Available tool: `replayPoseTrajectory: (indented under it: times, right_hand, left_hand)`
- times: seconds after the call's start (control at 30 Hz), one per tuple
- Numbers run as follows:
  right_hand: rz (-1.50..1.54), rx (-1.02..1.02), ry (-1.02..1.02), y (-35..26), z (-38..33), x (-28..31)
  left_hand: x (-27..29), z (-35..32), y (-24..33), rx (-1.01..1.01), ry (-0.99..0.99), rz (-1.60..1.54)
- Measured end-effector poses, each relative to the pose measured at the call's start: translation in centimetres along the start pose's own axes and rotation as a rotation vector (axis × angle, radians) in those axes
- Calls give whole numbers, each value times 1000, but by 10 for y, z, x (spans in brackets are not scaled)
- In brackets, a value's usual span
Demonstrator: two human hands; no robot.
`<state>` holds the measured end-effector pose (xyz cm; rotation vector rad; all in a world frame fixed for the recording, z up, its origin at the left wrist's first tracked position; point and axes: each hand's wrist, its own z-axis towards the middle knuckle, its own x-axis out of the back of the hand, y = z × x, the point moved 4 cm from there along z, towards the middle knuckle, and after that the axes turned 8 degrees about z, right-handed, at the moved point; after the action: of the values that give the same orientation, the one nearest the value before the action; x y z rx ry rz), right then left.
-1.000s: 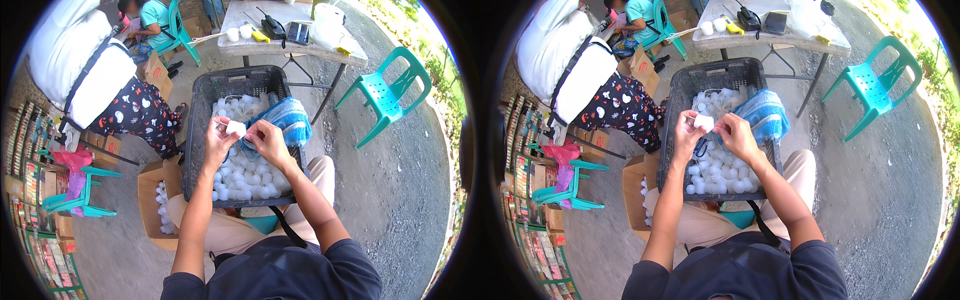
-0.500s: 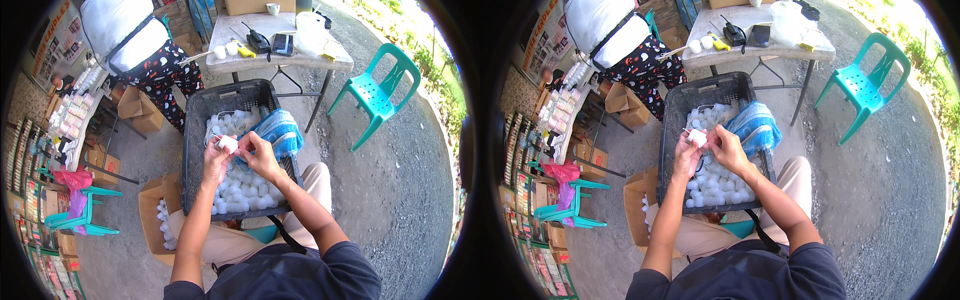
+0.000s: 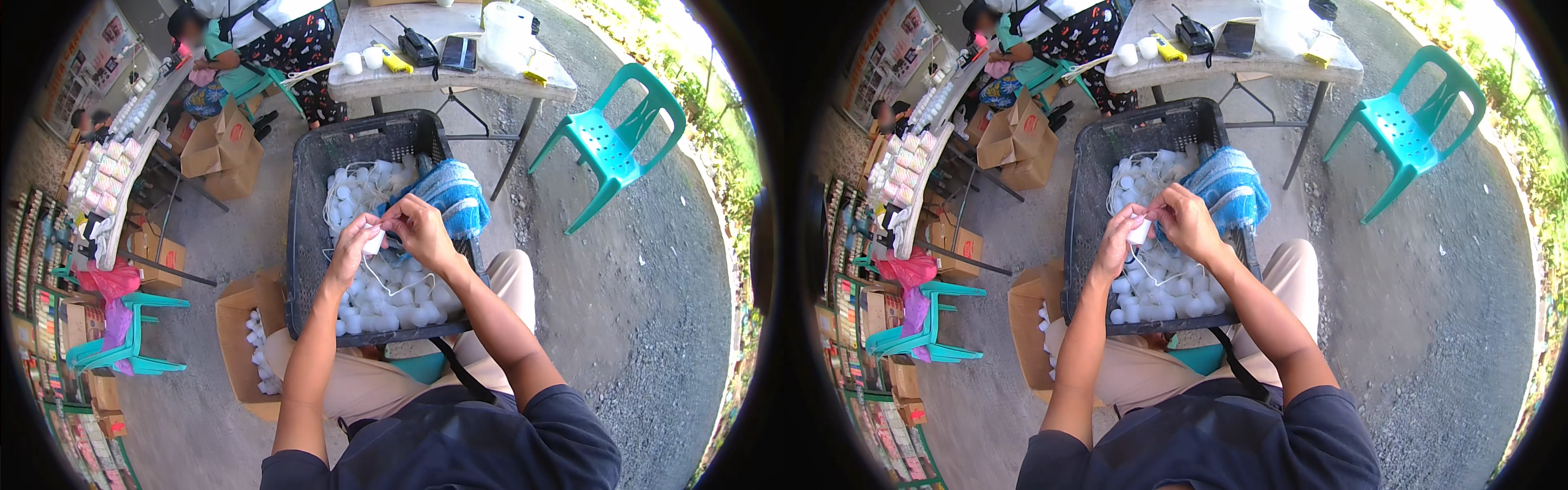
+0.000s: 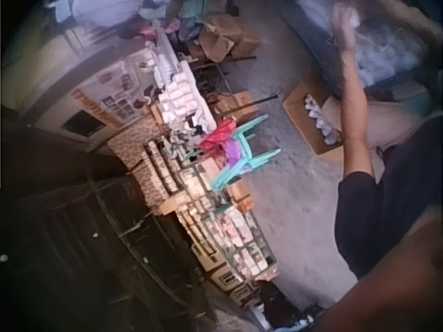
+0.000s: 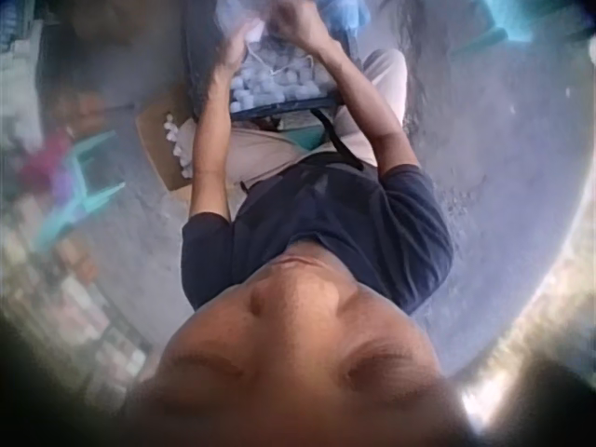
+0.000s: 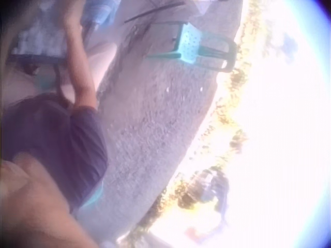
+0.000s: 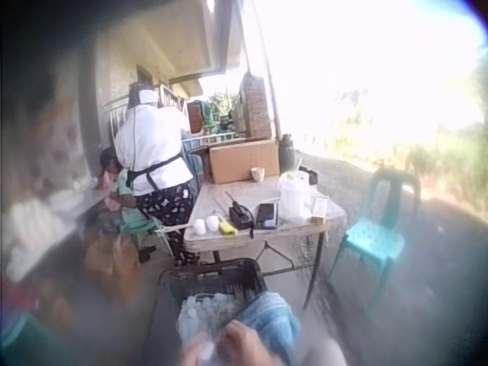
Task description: The person sits with a basket of white cotton balls and repeatedly ties a string around each one, trims the excess with scissors, and places the finished item into a plastic bag. The process is repeated for multiple units.
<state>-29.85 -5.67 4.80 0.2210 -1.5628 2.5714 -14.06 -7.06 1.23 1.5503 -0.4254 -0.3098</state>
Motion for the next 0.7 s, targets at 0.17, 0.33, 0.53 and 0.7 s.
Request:
replayPoseTrajectory:
  times: [0.17,0.33,0.53,0.7]
  right_hand:
    - [-118,-96,102,11,1,8]
    - [17,-273,210,16,1,15]
    - [-102,182,-65,-5,-6,-13]
    - [-70,145,-26,-3,-5,-9]
  left_hand:
    - [-2,2,4,-109,187,14]
    - [9,-2,9,-213,247,454]
    - [5,4,-1,-85,194,-12]
    - [8,1,-2,-7,138,15]
